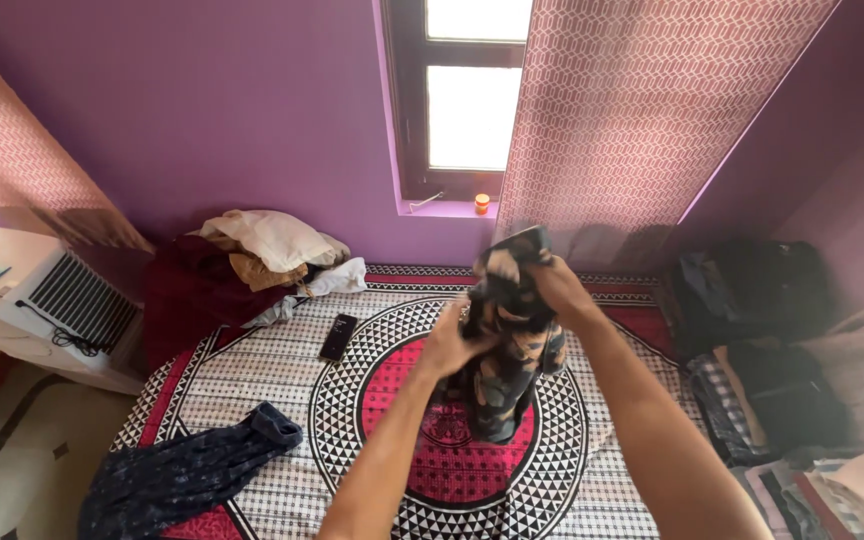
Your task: Folding a floral print top and then a blue printed shirt on a bed.
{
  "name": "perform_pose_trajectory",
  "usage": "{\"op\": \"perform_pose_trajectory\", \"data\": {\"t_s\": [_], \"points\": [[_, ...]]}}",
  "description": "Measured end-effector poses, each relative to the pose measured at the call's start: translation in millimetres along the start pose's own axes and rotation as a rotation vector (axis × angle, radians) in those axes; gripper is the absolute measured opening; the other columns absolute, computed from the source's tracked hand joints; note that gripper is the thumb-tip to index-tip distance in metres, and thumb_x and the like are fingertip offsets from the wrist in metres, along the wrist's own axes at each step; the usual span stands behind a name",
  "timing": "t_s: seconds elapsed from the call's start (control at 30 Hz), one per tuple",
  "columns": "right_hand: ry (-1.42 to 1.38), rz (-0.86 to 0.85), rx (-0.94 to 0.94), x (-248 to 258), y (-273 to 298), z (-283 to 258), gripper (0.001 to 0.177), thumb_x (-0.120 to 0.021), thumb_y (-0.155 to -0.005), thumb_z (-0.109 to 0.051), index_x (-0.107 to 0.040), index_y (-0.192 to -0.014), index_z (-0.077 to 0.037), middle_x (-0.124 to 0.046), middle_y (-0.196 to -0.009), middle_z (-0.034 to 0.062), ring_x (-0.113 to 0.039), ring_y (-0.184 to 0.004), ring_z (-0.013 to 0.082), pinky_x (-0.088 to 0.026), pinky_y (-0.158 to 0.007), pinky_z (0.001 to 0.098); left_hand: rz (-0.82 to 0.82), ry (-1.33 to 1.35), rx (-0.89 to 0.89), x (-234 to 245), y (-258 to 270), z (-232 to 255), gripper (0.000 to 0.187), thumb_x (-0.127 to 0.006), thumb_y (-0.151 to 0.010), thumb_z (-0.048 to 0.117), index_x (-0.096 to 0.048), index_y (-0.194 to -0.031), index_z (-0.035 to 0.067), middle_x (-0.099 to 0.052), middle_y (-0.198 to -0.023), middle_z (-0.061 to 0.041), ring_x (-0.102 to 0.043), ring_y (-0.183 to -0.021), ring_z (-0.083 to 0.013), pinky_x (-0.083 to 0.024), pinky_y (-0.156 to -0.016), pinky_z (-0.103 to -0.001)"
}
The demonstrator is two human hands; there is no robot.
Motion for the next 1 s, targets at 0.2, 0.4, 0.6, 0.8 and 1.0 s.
{"op": "perform_pose_trajectory", "data": {"t_s": [0.2,0.4,0.6,0.8,1.0], "points": [[-0.299,-0.059,-0.206,-18.6,58.6,-49.9,0.035,-0.064,-0.087,-0.019,-0.065,-0.121,-0.013,-0.075,-0.103,0.0074,-0.074,-0.085,0.0205,-0.061,-0.078,0.0375,0.061,-0.136,0.411,-24.6,100.4,-172.4,0.027,-0.075,-0.077,0.009,-0.073,-0.103,0.013,-0.075,-0.093,-0.016,-0.074,-0.090,-0.0372,-0.058,-0.073,-0.046],[-0.156,-0.074,-0.378,82.3,67.8,29.1,0.035,-0.069,-0.091,-0.018,-0.064,-0.123,-0.004,-0.072,-0.101,0.0104,-0.069,-0.082,0.0219,-0.058,-0.075,0.0401,0.142,-0.337,0.513,48.3,115.9,-222.3,0.004,-0.071,-0.091,0.010,-0.075,-0.092,0.008,-0.073,-0.088,-0.021,-0.071,-0.088,-0.0404,-0.055,-0.075,-0.049],[0.037,-0.343,-0.755,122.2,117.0,103.4,0.031,-0.064,-0.089,-0.008,-0.070,-0.117,0.002,-0.078,-0.104,0.0151,-0.072,-0.092,0.0259,-0.060,-0.085,0.0409,-0.601,-0.421,0.600,77.2,130.0,-327.1,0.026,-0.077,-0.078,0.013,-0.080,-0.104,0.016,-0.080,-0.101,-0.011,-0.077,-0.095,-0.0271,-0.060,-0.085,-0.038],[0.388,-0.139,0.080,173.6,14.0,85.6,0.036,-0.069,-0.091,-0.012,-0.066,-0.125,-0.002,-0.070,-0.118,0.0123,-0.062,-0.111,0.0191,-0.050,-0.099,0.0372,-0.348,-0.877,0.709,110.1,28.5,-220.2,0.037,-0.069,-0.100,0.053,-0.079,-0.111,0.019,-0.074,-0.115,-0.017,-0.070,-0.106,-0.0393,-0.056,-0.092,-0.053],[0.800,0.561,0.445,173.5,13.2,61.0,0.098,-0.087,-0.085,-0.028,-0.028,-0.159,-0.005,-0.052,-0.143,0.0309,-0.055,-0.129,0.0428,-0.044,-0.106,0.0458,0.060,-0.938,0.463,88.1,1.9,-190.2,0.073,-0.061,-0.088,0.005,-0.039,-0.157,0.019,-0.039,-0.158,-0.026,-0.061,-0.114,-0.0469,-0.051,-0.093,-0.053]]}}
Point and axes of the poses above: each hand's wrist, its own y-axis away from the middle knuckle, its own x-axis out of the back of the hand, z = x × y, the point moved 9 cm from there along -y, towards the middle knuckle
